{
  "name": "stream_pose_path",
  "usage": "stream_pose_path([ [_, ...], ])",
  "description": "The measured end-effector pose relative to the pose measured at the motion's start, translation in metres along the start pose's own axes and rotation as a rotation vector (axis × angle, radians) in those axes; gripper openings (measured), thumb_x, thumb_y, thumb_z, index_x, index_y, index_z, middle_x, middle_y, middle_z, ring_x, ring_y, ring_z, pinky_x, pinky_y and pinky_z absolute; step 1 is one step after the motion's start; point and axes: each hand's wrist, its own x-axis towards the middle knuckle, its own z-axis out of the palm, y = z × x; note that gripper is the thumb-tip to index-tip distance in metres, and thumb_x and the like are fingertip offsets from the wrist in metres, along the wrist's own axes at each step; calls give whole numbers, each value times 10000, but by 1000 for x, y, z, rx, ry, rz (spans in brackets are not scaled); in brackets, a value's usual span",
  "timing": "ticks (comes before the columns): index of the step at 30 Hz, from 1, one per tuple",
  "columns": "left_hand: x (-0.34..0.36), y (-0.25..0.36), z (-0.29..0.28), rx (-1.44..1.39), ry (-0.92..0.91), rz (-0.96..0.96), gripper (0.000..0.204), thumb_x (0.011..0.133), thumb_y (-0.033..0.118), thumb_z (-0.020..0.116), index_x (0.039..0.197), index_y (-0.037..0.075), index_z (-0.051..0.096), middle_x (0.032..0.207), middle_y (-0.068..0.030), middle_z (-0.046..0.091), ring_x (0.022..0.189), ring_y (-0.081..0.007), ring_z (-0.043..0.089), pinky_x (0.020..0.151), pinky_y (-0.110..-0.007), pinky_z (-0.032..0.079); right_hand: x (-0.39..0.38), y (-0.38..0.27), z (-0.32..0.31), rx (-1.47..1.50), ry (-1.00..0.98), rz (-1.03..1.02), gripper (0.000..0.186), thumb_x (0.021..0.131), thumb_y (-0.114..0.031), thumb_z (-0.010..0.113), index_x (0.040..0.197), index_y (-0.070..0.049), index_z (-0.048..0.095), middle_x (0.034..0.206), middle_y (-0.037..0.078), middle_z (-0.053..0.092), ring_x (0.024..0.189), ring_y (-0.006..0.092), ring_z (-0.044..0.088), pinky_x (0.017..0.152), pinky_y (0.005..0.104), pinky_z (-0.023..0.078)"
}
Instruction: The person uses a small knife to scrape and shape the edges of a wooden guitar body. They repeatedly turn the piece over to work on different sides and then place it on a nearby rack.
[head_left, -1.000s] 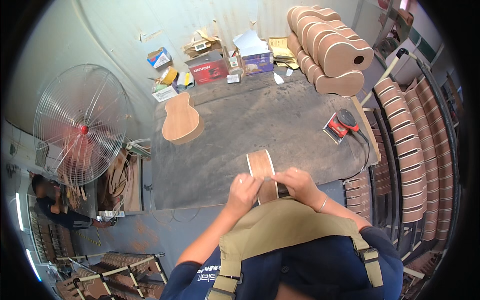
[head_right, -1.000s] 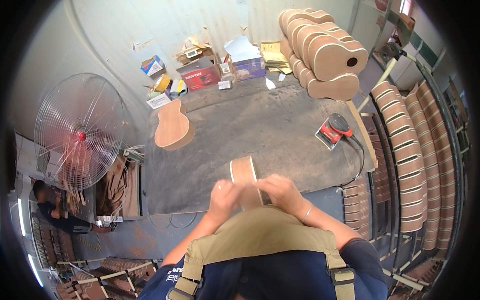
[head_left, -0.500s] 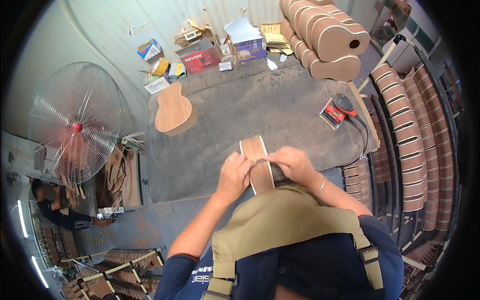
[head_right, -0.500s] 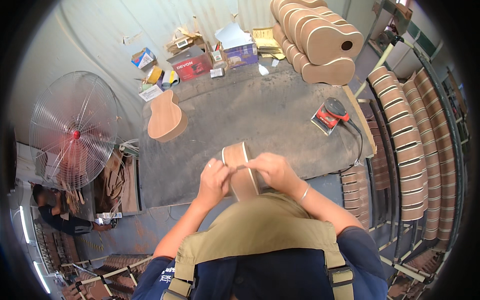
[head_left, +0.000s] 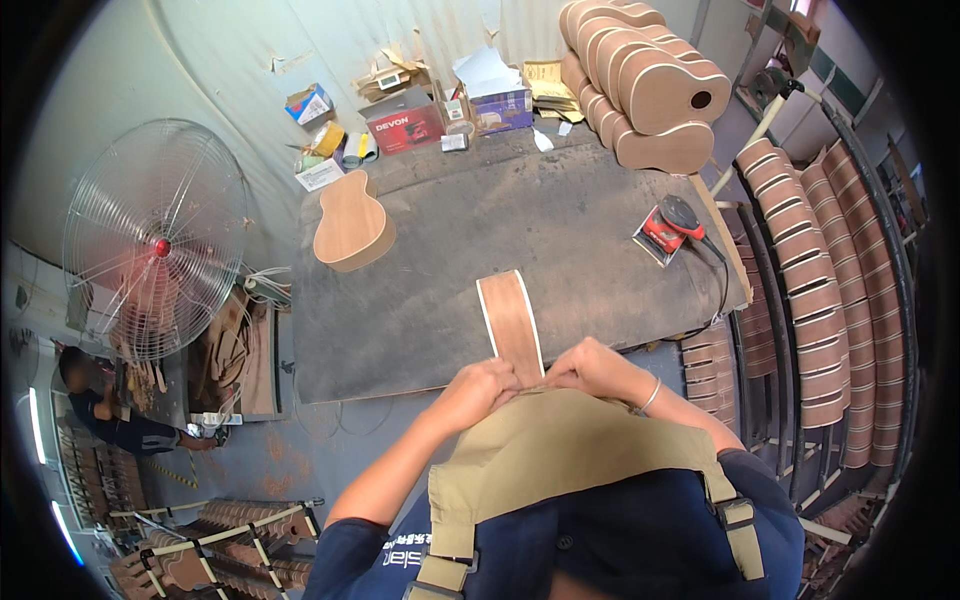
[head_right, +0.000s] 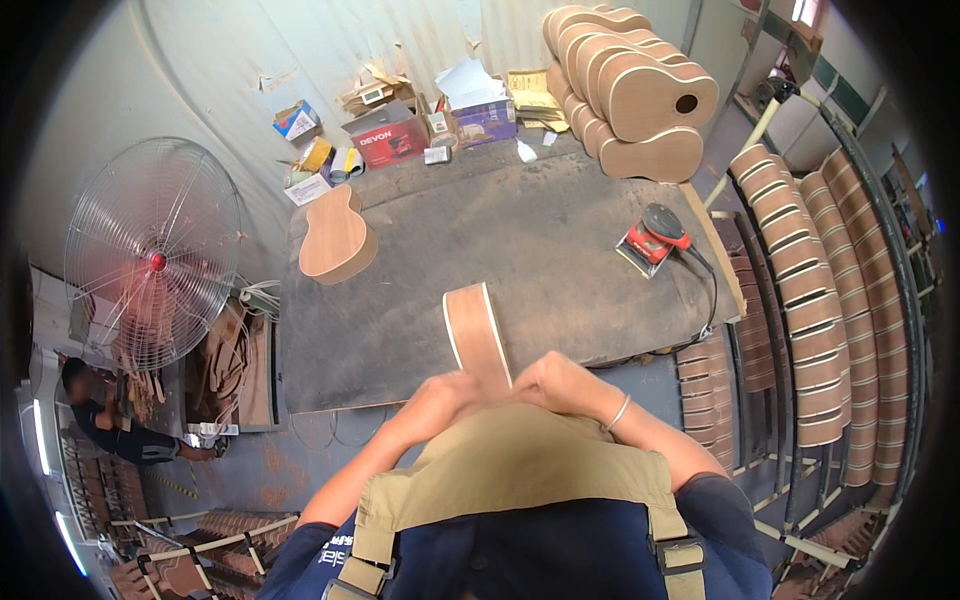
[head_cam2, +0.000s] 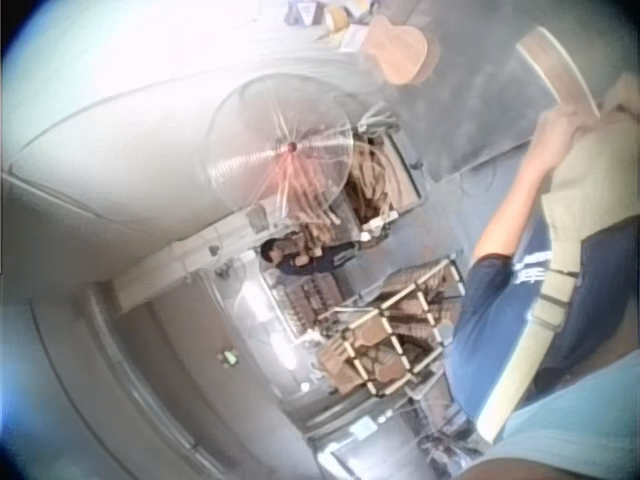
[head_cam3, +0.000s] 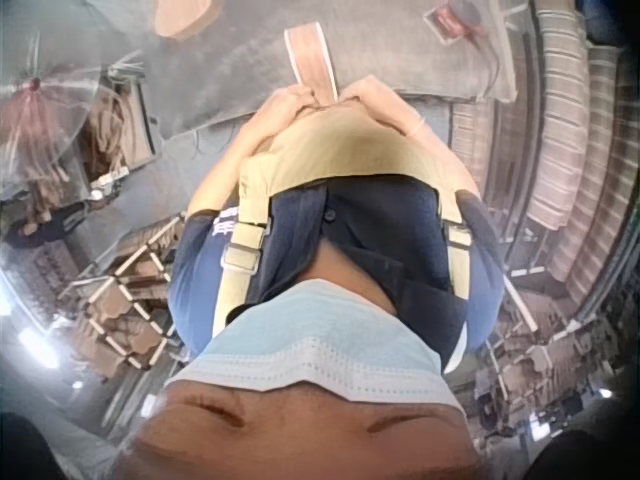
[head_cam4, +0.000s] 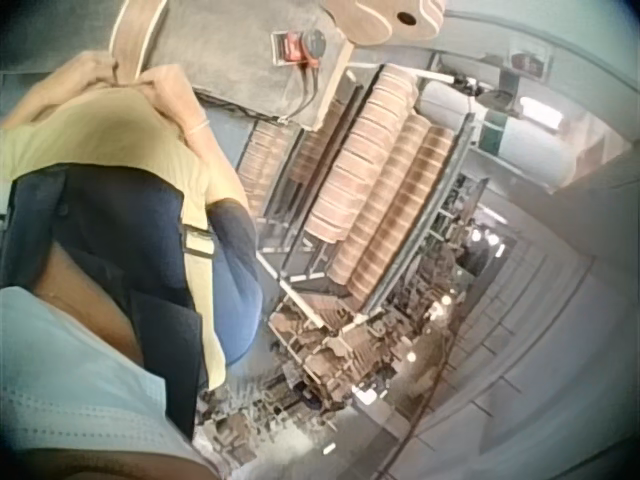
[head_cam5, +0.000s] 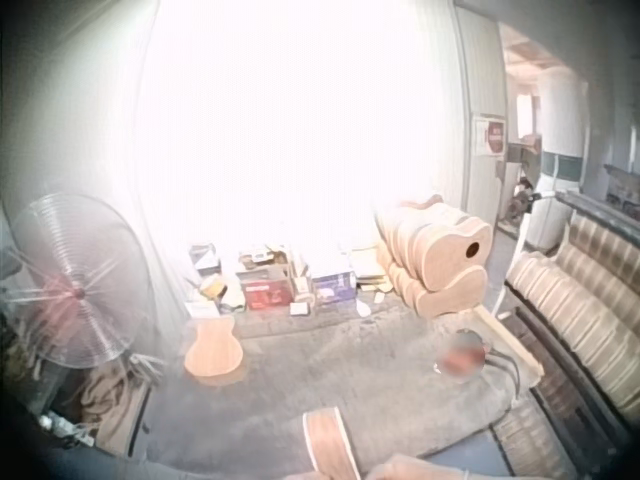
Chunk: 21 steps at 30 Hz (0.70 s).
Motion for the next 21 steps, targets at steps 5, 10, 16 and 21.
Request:
stream_pose_path([
  [5, 46, 3, -46, 243, 423, -66, 119, 846, 44, 749, 961, 55, 726, 832, -123, 601, 825, -351, 605, 703, -463, 508, 60, -17, -43, -251, 525, -359, 215, 823, 11, 710, 1018, -55, 773, 995, 158, 757, 922, 372, 722, 799, 432, 584],
  [10, 42, -6, -27, 287, 463, -47, 139, 824, -4, 706, 953, 43, 726, 798, -113, 563, 807, -323, 594, 687, -435, 509, 55, 2, -25, -353, 513, -354, 300, 828, 23, 698, 1105, -78, 754, 936, 136, 723, 823, 358, 695, 750, 429, 584],
  [16, 0, 8, 17, 210, 286, 17, 204, 758, -3, 710, 959, 34, 720, 793, -96, 548, 793, -300, 596, 684, -409, 525, 3, 19, 25, -327, 403, -283, 259, 855, -2, 705, 1097, -68, 770, 923, 146, 734, 810, 339, 719, 694, 426, 582],
  [21, -10, 11, 17, -20, 146, -56, 210, 792, 63, 789, 983, 11, 719, 807, -90, 562, 795, -288, 613, 698, -416, 534, -13, 3, 14, 72, 118, 25, 129, 889, -54, 740, 1003, -40, 800, 843, 151, 772, 766, 284, 758, 727, 340, 603],
])
